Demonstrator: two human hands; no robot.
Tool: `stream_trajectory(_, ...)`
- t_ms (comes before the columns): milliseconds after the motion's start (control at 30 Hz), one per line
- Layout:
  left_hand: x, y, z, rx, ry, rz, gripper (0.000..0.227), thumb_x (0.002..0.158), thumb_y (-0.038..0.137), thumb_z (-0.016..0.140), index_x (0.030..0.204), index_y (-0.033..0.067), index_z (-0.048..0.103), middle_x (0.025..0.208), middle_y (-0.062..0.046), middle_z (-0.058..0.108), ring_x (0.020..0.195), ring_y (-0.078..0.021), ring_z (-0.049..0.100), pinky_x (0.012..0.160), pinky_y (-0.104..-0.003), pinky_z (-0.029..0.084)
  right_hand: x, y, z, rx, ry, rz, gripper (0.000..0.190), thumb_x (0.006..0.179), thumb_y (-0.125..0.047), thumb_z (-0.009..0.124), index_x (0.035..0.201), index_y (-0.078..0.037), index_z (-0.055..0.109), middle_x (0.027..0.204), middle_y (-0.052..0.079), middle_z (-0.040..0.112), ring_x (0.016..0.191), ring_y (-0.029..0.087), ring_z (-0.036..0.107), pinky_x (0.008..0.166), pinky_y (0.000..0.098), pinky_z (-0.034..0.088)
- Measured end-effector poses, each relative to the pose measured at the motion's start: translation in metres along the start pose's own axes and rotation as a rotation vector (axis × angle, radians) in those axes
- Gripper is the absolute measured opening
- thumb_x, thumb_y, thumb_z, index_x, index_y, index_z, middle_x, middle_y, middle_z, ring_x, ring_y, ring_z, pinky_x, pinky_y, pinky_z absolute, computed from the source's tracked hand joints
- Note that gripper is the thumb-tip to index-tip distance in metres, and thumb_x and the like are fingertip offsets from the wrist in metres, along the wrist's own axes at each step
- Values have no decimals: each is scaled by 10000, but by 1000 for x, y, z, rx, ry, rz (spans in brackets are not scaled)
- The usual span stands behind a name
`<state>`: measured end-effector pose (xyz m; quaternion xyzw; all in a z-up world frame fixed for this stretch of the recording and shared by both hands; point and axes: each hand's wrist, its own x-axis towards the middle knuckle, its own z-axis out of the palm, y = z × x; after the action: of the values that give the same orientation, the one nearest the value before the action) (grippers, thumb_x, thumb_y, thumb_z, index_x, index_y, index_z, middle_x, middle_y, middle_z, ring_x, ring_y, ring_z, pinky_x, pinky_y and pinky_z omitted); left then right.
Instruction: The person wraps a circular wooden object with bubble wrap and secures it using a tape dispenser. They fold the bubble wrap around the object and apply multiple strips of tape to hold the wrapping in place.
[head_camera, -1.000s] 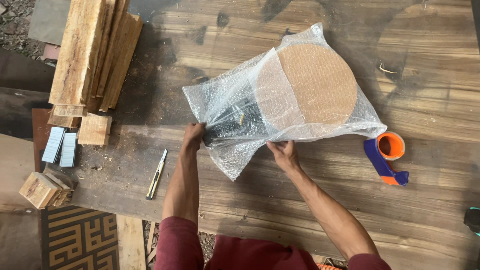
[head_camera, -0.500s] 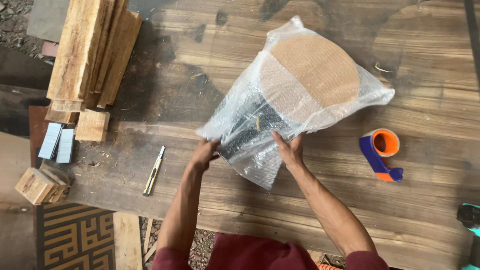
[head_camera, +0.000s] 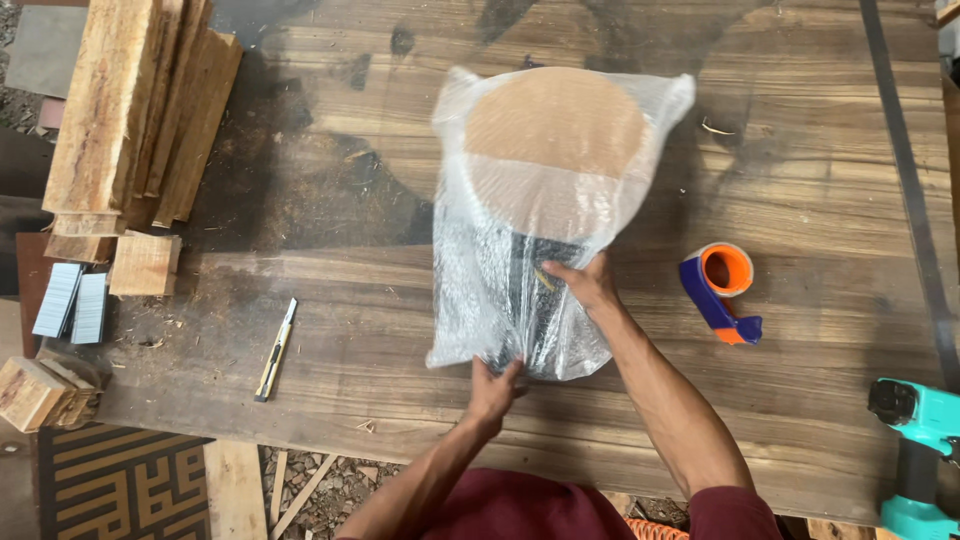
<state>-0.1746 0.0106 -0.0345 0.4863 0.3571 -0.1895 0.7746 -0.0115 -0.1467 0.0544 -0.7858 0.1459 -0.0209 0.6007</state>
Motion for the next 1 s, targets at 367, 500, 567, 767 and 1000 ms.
stream_trajectory(367,42,-37,52,239,-211,-41,568,907,285,831,1238,-72,540,1091,-285,667,978,-327,734,793,-428,631,47,62,-13,-439,-303,75,1239,710,-487,915,1627,-11,231,1658,259,287,1536,401,286,1264,547,256)
stream_trajectory(500,17,64,30,631,-483,-122,657,929,438,769,1282,-81,575,1096,-303,681,1021,-363,728,804,-478,616,-5,-11,-4,-797,-242,-32,1155,741,-476,867,1611,-33,250,1641,263,298,1517,419,312,1242,602,239)
stream_trajectory(567,15,107,15,774,-476,34,373,947,335,679,1111,1,698,912,-197,750,802,-272,740,736,-394,565,-15,2,1,-1037,-254,-185,1067,722,-572,858,1554,-74,410,1501,248,422,1426,417,409,1168,581,351)
stream_trajectory(767,119,133,-11,739,123,422,550,914,509,758,1257,93,650,1211,-165,718,1128,-319,707,943,-452,569,-15,56,16,-1117,-354,-79,939,773,-659,739,1416,-47,434,1244,193,535,1136,409,642,864,544,571)
stream_trajectory(1000,165,179,-16,643,299,542,661,944,452,707,1350,-46,549,1326,-293,591,1207,-454,635,1021,-535,540,-31,36,35,-1224,-368,-76,1138,751,-688,758,1516,60,371,1239,255,524,1049,357,649,776,471,601)
